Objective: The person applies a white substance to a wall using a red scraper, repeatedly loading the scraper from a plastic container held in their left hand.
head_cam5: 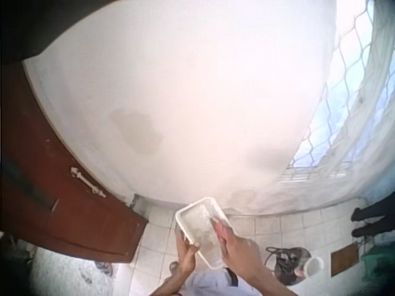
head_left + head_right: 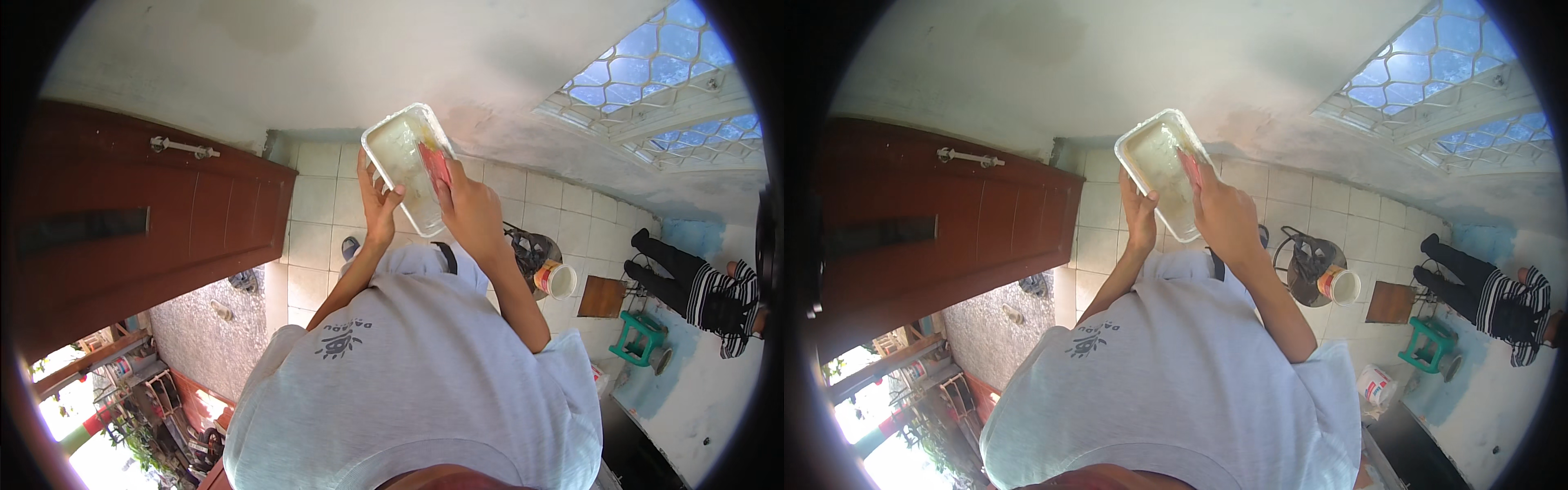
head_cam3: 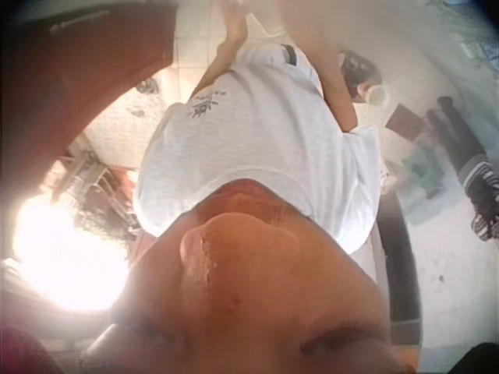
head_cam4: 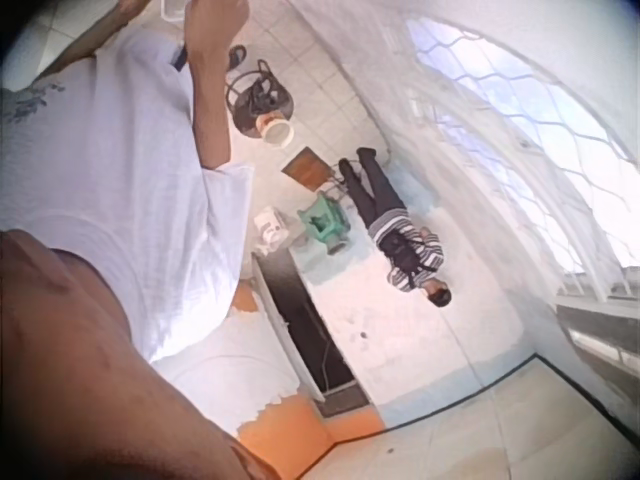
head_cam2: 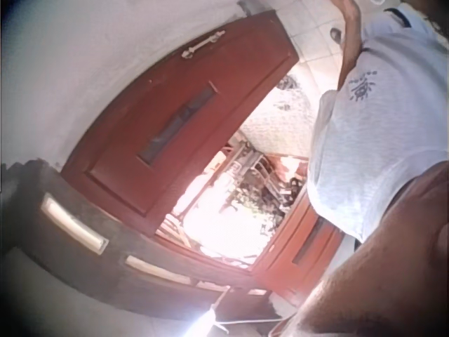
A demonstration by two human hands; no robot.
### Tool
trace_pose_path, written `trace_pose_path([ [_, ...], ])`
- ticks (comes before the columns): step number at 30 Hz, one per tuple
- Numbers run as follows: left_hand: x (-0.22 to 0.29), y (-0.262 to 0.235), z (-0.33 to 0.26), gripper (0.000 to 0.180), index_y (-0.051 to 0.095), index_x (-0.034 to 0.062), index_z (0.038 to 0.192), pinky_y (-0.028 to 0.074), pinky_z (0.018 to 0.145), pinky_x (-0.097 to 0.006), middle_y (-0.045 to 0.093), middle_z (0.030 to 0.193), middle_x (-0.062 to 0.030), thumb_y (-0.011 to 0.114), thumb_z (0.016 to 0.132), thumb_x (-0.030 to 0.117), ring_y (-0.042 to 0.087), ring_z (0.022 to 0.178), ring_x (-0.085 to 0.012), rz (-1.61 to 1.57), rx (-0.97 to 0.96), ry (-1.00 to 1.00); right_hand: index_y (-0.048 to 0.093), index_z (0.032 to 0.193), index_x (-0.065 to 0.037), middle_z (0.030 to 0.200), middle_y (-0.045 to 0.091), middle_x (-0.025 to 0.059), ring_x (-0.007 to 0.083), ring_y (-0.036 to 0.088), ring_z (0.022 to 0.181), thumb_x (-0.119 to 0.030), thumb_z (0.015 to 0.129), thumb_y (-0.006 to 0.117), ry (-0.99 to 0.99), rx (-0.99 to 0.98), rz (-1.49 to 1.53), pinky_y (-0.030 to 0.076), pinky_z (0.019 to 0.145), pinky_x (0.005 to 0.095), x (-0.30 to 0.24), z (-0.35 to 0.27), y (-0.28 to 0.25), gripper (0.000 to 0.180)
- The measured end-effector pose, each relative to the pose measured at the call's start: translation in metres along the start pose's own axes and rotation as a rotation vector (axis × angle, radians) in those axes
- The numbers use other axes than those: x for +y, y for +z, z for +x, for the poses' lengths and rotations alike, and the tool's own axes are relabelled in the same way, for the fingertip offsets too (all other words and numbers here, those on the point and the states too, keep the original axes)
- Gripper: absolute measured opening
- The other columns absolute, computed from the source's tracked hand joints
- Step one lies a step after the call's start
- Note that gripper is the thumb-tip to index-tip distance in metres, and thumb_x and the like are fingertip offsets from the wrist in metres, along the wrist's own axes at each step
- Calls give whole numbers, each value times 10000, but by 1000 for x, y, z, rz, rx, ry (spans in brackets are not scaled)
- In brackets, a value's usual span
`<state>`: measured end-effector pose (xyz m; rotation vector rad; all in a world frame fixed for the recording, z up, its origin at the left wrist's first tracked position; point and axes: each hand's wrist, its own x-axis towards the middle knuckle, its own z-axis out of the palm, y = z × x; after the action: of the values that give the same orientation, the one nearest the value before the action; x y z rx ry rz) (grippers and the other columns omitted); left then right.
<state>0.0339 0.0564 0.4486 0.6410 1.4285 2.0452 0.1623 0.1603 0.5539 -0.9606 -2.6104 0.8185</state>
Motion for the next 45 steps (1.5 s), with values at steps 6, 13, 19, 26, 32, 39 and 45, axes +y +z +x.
trace_pose_path([
  [6, 24, 10, -27, 1158, 45, 157, 1568, 405, 1074, -477, 241, 1522, -168, 828, 735, 344, 345, 1372, -349, 5, 75, 29, 531, 1173, -25, 765, 672, 183, 377, 674, 687, -85, 851, 596, -100, 83, -9, 529, 598, 472, -8, 5, 34, 335],
  [13, 19, -4, -41, 1194, 47, 162, 1567, 394, 1080, -486, 210, 1536, -171, 853, 711, 370, 354, 1357, -361, 27, 142, -8, 557, 1200, -12, 779, 680, 178, 360, 680, 727, -98, 825, 630, -185, 113, 51, 537, 631, 440, -16, 1, 61, 391],
  [19, 14, -6, -44, 1201, 49, 171, 1568, 398, 1077, -481, 210, 1536, -166, 861, 700, 344, 358, 1354, -361, 37, 157, -34, 560, 1164, 4, 799, 682, 201, 376, 676, 734, -125, 848, 626, -219, 18, 162, 528, 634, 459, -15, -4, 65, 347],
  [26, 6, -8, -42, 1181, 48, 162, 1569, 403, 1073, -465, 220, 1529, -174, 843, 714, 336, 356, 1358, -357, -21, 118, -93, 569, 1074, -14, 755, 662, 211, 395, 661, 665, -127, 900, 599, -34, 71, 162, 522, 614, 466, -14, -19, 44, 210],
  [32, -8, -18, -31, 1085, 58, 123, 1569, 383, 1081, -455, 242, 1516, -194, 747, 771, 378, 351, 1363, -351, -22, 66, -82, 579, 1126, 18, 792, 693, 142, 200, 676, 669, -84, 917, 646, -26, 281, 489, 526, 619, 312, 0, -22, 16, 242],
  [39, -18, -13, -17, 1031, 102, 81, 1557, 306, 1132, -452, 281, 1506, -174, 699, 810, 467, 320, 1389, -311, -126, -24, -146, 530, 1242, 25, 1047, 697, 120, 105, 653, 906, -68, 945, 633, 259, 292, 1171, 525, 792, 255, 21, -18, 1, 329],
  [45, -29, -12, -3, 943, 165, 61, 1525, 317, 1126, -438, 322, 1489, -145, 651, 847, 501, 338, 1385, -273, -239, -112, -244, 506, 1303, 60, 1203, 646, 138, 161, 650, 1066, -84, 967, 568, 432, 216, 1703, 519, 929, 289, 30, -18, -1, 371],
])
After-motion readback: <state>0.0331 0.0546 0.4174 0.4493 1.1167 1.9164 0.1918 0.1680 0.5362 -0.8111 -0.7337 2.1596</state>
